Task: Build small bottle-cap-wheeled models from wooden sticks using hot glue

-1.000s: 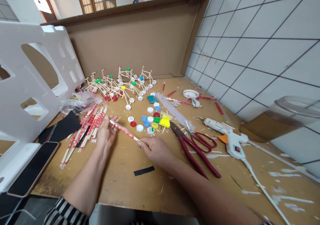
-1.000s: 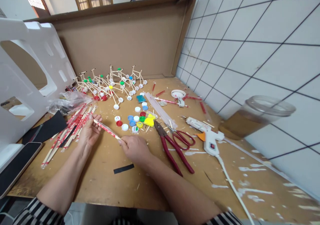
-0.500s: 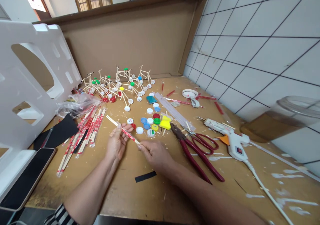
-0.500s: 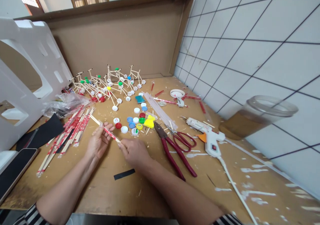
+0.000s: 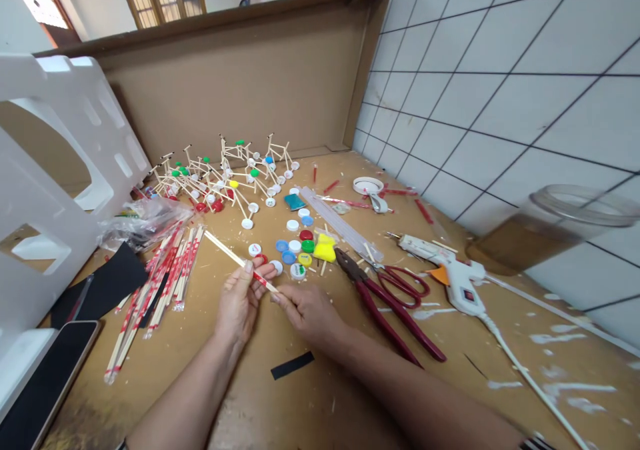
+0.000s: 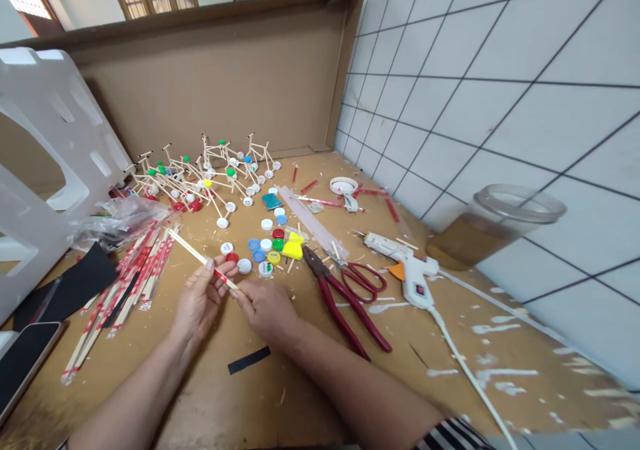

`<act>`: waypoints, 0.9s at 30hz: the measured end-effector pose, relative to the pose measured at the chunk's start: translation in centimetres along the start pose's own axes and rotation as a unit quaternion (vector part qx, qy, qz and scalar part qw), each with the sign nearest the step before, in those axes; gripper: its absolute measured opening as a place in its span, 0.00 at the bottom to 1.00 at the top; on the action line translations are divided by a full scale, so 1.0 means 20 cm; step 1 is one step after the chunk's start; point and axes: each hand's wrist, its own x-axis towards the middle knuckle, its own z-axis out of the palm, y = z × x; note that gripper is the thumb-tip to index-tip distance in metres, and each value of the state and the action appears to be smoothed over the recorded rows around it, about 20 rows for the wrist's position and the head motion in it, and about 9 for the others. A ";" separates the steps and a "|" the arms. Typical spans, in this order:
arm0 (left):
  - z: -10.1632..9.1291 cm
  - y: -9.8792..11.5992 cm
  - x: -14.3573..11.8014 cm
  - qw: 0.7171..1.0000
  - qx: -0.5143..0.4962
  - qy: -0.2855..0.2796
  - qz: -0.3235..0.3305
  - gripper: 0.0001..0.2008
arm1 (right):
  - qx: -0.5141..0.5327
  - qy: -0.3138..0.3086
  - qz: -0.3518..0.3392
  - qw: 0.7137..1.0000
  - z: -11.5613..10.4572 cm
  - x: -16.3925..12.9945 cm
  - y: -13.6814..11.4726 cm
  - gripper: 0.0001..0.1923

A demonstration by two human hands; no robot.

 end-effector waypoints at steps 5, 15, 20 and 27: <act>-0.03 0.05 0.04 0.999 -0.008 0.028 0.040 0.13 | -0.012 -0.015 0.029 0.999 -0.02 0.01 0.00 0.17; -0.09 0.17 0.10 0.993 -0.038 0.107 0.038 0.04 | -0.046 -0.095 0.063 0.992 -0.05 0.00 -0.05 0.13; -0.12 0.28 0.13 0.983 -0.082 0.157 0.051 0.11 | -0.046 -0.092 0.072 0.992 -0.06 0.01 -0.03 0.14; -0.32 0.50 0.19 0.945 -0.204 0.217 0.138 0.19 | 0.211 0.090 0.117 0.966 -0.08 0.04 0.02 0.15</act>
